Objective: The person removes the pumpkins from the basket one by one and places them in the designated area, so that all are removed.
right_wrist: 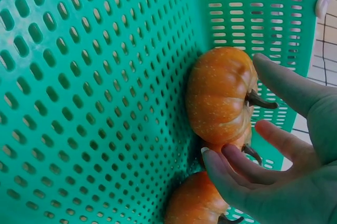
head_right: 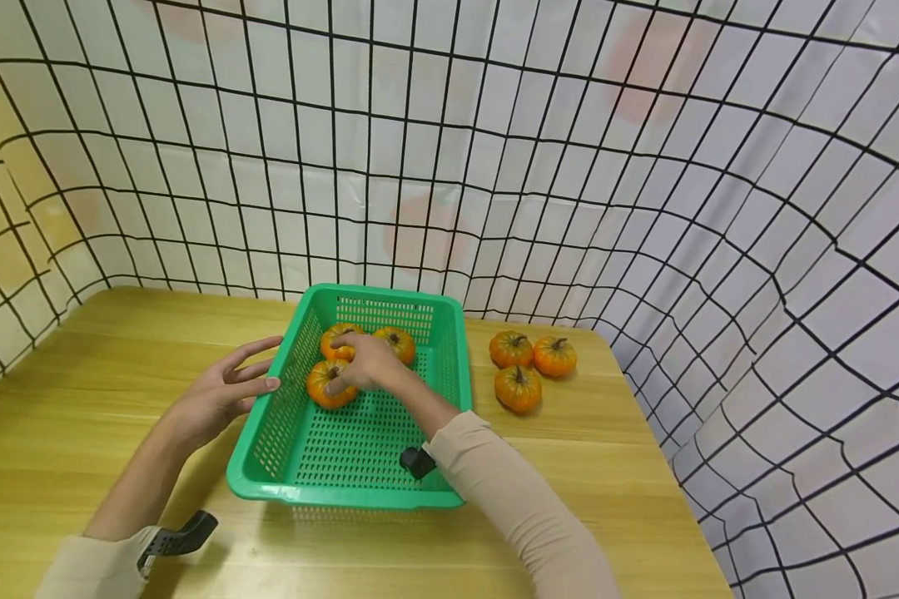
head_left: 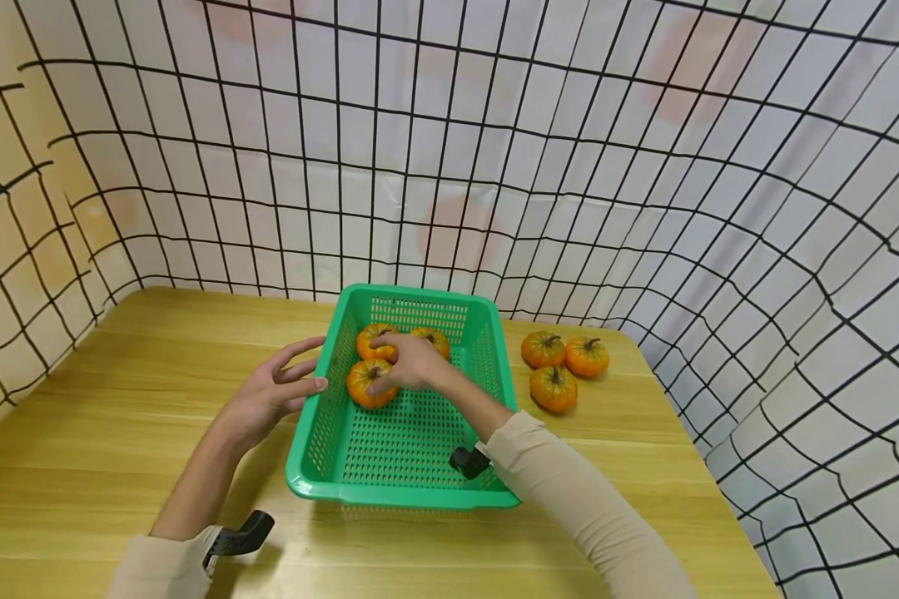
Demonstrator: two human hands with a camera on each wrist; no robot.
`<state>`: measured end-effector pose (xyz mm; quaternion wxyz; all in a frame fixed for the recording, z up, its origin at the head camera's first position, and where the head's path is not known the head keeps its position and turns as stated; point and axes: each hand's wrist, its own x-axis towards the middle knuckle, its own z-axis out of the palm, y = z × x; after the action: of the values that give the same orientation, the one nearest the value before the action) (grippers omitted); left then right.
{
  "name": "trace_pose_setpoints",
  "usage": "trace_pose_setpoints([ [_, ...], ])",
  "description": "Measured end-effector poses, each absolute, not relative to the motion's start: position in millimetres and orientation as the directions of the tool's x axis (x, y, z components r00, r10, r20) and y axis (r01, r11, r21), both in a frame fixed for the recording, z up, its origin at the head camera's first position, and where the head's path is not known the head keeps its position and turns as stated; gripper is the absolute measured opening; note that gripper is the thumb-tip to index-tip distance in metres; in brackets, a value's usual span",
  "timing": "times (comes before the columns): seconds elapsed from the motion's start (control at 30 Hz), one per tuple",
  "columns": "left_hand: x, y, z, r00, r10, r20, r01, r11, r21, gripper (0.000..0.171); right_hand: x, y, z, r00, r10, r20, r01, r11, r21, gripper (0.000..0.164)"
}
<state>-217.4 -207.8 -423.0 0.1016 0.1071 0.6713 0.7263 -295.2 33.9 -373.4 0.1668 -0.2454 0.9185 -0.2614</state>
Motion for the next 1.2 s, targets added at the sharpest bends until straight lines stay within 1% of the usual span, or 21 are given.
trace_pose_setpoints([
  [0.57,-217,-209,-423,-0.952,0.304,0.024,-0.008,-0.101,0.995,0.075,-295,30,-379,-0.821,-0.524,-0.226,-0.339,0.766,-0.546,0.075],
  [0.97,-216,-209,-423,-0.953,0.303,0.027,-0.003,-0.098,0.995,0.075,-293,29,-383,-0.822,-0.519,-0.236,-0.323,0.764,-0.559,0.082],
  [1.2,-216,-209,-423,-0.955,0.296,0.029,0.001,-0.092,0.996,0.075,-294,28,-386,-0.821,-0.513,-0.252,-0.320,0.777,-0.542,0.082],
])
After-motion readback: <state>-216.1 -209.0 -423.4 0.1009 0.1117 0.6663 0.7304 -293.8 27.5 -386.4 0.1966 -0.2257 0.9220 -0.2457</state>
